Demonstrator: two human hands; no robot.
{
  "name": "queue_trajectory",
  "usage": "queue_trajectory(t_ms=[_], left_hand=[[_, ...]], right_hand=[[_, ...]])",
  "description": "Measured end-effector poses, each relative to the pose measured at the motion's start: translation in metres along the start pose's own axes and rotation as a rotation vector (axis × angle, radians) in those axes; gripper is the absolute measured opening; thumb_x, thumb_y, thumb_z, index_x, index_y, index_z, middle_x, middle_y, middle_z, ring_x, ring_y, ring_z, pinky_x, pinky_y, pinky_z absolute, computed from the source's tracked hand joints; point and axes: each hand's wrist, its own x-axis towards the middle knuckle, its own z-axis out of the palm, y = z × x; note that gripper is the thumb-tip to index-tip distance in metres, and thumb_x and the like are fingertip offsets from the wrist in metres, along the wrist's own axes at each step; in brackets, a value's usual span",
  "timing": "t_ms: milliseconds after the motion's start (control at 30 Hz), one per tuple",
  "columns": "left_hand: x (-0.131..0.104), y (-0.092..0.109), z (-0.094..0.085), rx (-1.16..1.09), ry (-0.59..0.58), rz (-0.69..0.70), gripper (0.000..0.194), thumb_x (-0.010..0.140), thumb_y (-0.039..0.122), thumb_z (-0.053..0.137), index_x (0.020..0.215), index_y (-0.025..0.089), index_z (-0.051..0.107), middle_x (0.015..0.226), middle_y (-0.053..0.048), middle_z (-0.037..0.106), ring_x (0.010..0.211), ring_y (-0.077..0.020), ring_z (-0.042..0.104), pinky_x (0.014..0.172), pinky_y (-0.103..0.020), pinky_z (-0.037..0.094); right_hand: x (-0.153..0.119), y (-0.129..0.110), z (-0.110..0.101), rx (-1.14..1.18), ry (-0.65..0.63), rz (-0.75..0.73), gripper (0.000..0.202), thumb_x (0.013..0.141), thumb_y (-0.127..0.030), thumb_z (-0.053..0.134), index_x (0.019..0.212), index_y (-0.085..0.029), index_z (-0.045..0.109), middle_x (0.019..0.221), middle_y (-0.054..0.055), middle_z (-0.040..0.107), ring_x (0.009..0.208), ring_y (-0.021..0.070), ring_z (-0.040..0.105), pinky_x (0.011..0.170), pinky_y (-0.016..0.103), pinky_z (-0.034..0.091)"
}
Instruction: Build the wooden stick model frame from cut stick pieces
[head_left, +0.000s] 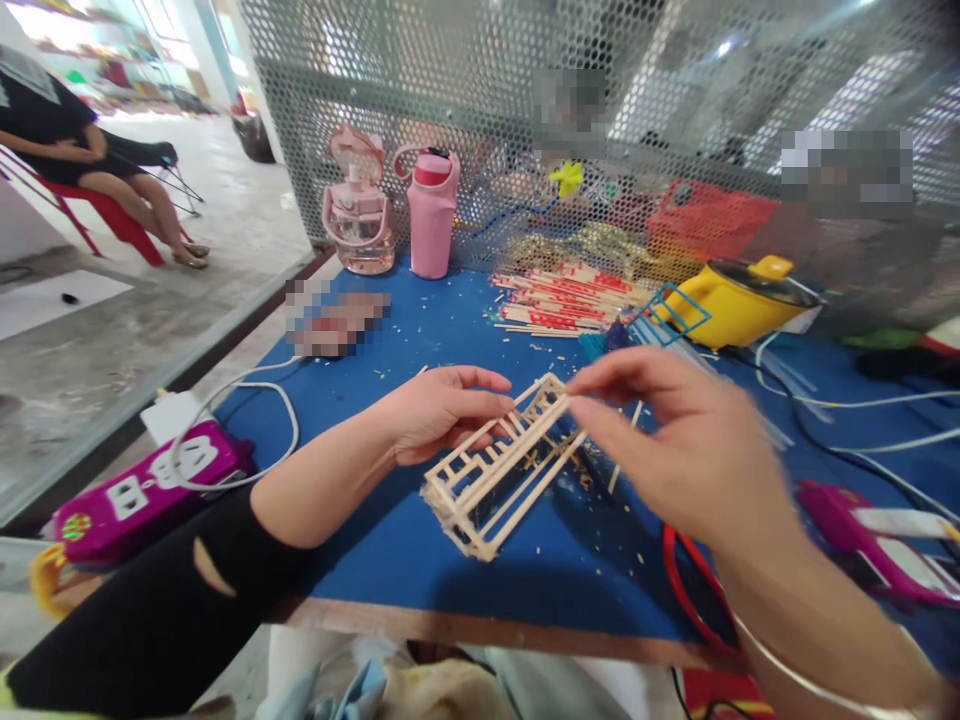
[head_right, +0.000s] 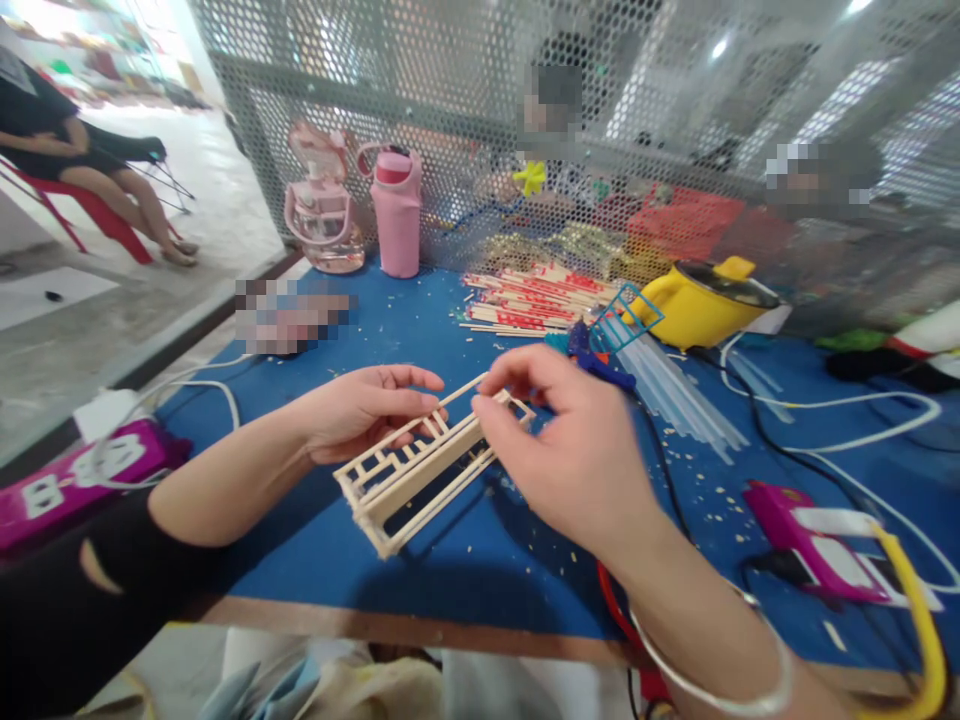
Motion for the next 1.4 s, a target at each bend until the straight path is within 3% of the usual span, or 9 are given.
queue_trajectory(t_ms=[100, 200, 433, 600, 833, 933, 1067, 1200, 1400], left_hand=[[-0.001, 0.001, 0.000, -0.003, -0.006, 0.000, 0.025, 0.075, 0.003, 0.064, 0.095, 0.012, 0.054, 0.066, -0.006, 0.067, 0.051, -0.0098, 0.063, 0.044, -0.014, 0.049], [0.000, 0.001, 0.000, 0.007, -0.013, 0.010, 0.029, 0.073, 0.005, 0.068, 0.097, 0.012, 0.053, 0.064, -0.004, 0.065, 0.048, -0.0082, 0.060, 0.044, -0.014, 0.049], [0.001, -0.003, -0.003, 0.024, 0.001, 0.028, 0.024, 0.076, 0.010, 0.066, 0.096, 0.011, 0.053, 0.066, -0.004, 0.065, 0.051, -0.0077, 0.060, 0.048, -0.014, 0.047], [-0.016, 0.009, -0.007, 0.232, 0.027, -0.039, 0.018, 0.083, 0.021, 0.057, 0.100, 0.015, 0.055, 0.075, -0.007, 0.068, 0.060, -0.0123, 0.065, 0.051, -0.019, 0.050], [-0.032, 0.018, -0.010, 0.329, -0.122, -0.110, 0.037, 0.077, 0.019, 0.062, 0.113, 0.018, 0.050, 0.084, -0.007, 0.072, 0.067, -0.0135, 0.066, 0.062, -0.026, 0.052], [-0.031, 0.017, -0.012, 0.340, -0.153, -0.080, 0.049, 0.072, 0.019, 0.068, 0.117, 0.017, 0.048, 0.083, -0.007, 0.072, 0.067, -0.0134, 0.066, 0.063, -0.025, 0.050], [-0.028, 0.015, -0.017, 0.395, -0.168, 0.001, 0.057, 0.070, 0.017, 0.070, 0.121, 0.017, 0.045, 0.081, -0.006, 0.072, 0.059, -0.0098, 0.061, 0.050, -0.017, 0.040], [-0.027, 0.015, -0.016, 0.446, -0.143, 0.073, 0.055, 0.072, 0.018, 0.066, 0.122, 0.016, 0.044, 0.079, -0.005, 0.071, 0.056, -0.0084, 0.056, 0.048, -0.017, 0.033], [-0.024, 0.024, -0.014, 0.646, -0.152, 0.133, 0.048, 0.082, 0.023, 0.056, 0.127, 0.019, 0.041, 0.082, 0.000, 0.064, 0.063, -0.0085, 0.053, 0.053, -0.019, 0.036]], right_hand=[[0.009, -0.002, 0.014, -0.070, -0.097, -0.046, 0.009, 0.079, -0.024, 0.062, 0.073, -0.020, 0.056, 0.073, -0.001, 0.064, 0.069, 0.0147, 0.058, 0.067, 0.029, 0.043], [0.014, -0.004, 0.022, -0.053, -0.219, -0.047, 0.009, 0.079, -0.022, 0.060, 0.072, -0.021, 0.055, 0.068, -0.003, 0.062, 0.063, 0.0126, 0.056, 0.060, 0.026, 0.039], [0.016, -0.002, 0.026, 0.051, -0.275, 0.021, 0.002, 0.078, -0.019, 0.058, 0.078, -0.021, 0.058, 0.070, -0.003, 0.063, 0.065, 0.0120, 0.058, 0.061, 0.025, 0.041], [0.022, 0.000, 0.027, 0.104, -0.297, 0.067, 0.007, 0.074, -0.019, 0.061, 0.077, -0.020, 0.055, 0.067, -0.004, 0.062, 0.061, 0.0114, 0.058, 0.058, 0.023, 0.043], [0.032, 0.001, 0.022, 0.157, -0.440, 0.119, 0.013, 0.072, -0.020, 0.062, 0.078, -0.021, 0.050, 0.061, -0.005, 0.059, 0.053, 0.0101, 0.054, 0.047, 0.020, 0.039], [0.033, 0.001, 0.023, 0.168, -0.441, 0.123, 0.013, 0.072, -0.020, 0.061, 0.077, -0.021, 0.050, 0.060, -0.005, 0.058, 0.053, 0.0097, 0.052, 0.046, 0.020, 0.038], [0.032, 0.002, 0.025, 0.187, -0.421, 0.135, 0.014, 0.071, -0.020, 0.061, 0.078, -0.021, 0.049, 0.061, -0.005, 0.057, 0.054, 0.0101, 0.053, 0.047, 0.020, 0.038], [0.032, 0.003, 0.025, 0.207, -0.391, 0.153, 0.014, 0.071, -0.021, 0.061, 0.078, -0.021, 0.049, 0.062, -0.004, 0.058, 0.054, 0.0100, 0.053, 0.047, 0.020, 0.037], [0.033, 0.008, 0.035, 0.174, -0.272, 0.191, 0.016, 0.071, -0.023, 0.060, 0.082, -0.022, 0.050, 0.058, -0.005, 0.059, 0.052, 0.0104, 0.052, 0.047, 0.020, 0.037]])
